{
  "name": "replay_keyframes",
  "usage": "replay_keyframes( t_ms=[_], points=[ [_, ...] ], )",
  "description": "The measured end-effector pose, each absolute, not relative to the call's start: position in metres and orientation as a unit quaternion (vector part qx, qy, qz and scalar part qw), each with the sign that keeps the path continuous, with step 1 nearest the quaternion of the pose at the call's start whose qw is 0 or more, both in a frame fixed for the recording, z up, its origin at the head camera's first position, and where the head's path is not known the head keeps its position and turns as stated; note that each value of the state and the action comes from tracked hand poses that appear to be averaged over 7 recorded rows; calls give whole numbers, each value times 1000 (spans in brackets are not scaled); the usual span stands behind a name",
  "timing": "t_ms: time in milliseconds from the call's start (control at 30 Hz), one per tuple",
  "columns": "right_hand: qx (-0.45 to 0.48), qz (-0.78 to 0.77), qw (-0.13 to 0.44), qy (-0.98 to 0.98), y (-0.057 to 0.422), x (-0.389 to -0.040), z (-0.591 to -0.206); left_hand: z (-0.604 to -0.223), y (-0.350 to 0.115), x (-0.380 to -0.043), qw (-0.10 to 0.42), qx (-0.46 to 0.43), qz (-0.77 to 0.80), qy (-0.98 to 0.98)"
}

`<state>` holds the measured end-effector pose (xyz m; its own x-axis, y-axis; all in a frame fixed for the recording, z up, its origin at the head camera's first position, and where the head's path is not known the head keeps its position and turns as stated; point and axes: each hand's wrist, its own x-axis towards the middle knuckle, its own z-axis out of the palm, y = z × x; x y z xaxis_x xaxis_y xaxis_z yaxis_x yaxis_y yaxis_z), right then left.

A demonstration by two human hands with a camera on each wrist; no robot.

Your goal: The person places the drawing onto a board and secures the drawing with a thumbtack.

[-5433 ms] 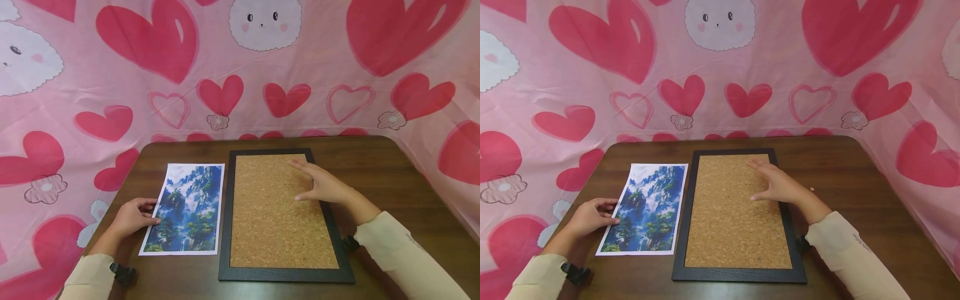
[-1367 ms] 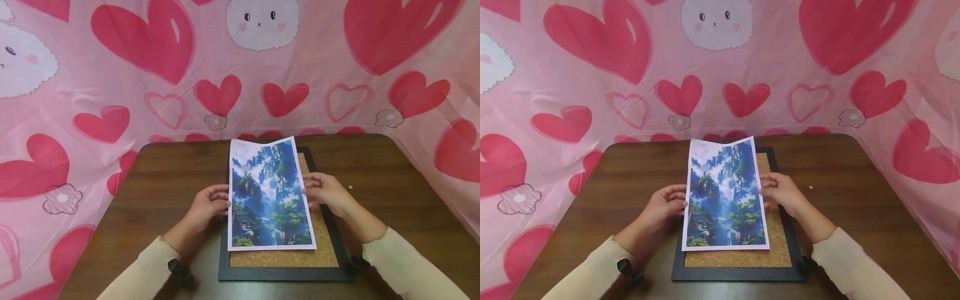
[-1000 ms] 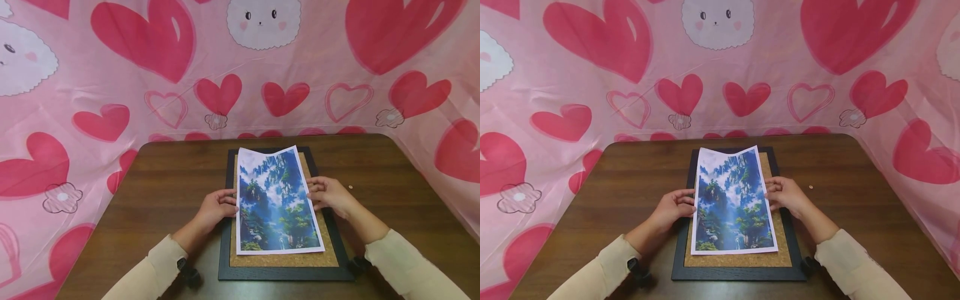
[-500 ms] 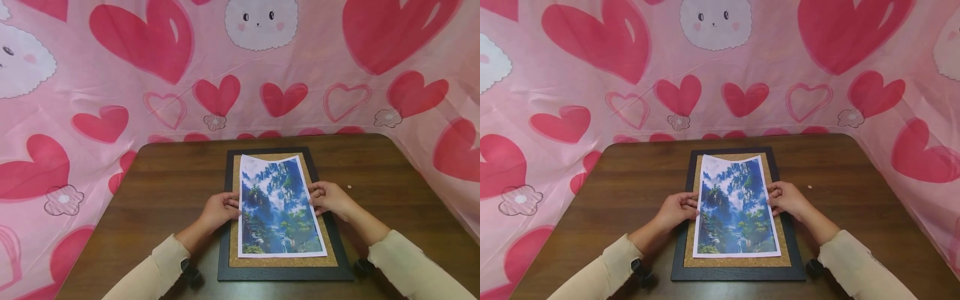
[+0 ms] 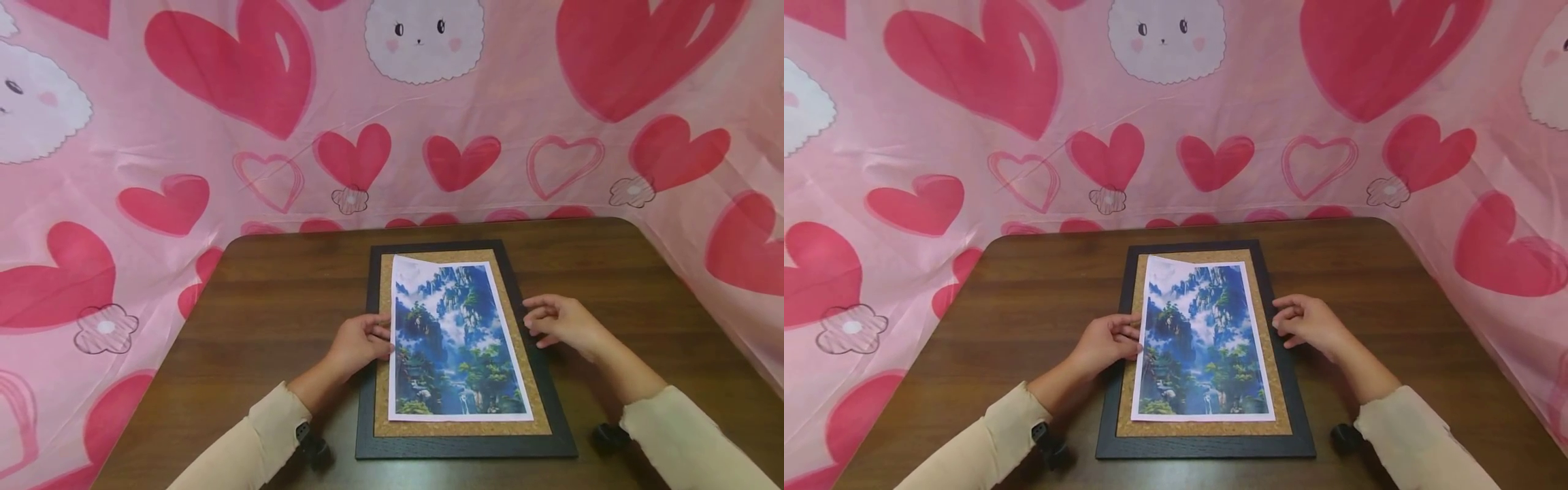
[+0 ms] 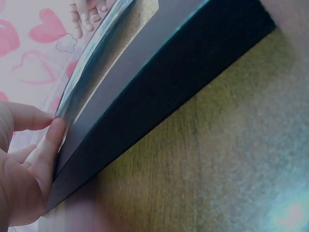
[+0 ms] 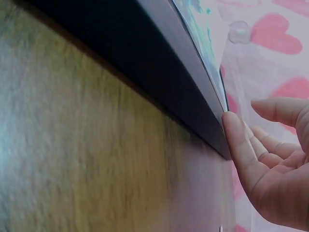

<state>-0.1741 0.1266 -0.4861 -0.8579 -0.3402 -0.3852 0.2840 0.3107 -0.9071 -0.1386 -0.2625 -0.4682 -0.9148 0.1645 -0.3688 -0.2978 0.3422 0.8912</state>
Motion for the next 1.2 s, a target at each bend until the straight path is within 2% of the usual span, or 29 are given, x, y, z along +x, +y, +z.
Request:
replay_keyframes(
  t_ms=[500,933,1200],
  points=[
    [-35,-584,176,792,170,-170,-488,-469,-261,-137,195,-46,570,797],
    [-66,-453,78,886,193,-178,-493,-469,-262,-135,178,-39,545,819],
    [-65,-403,87,909,204,-190,-507,-468,-263,-133,169,-32,552,816]
  ],
)
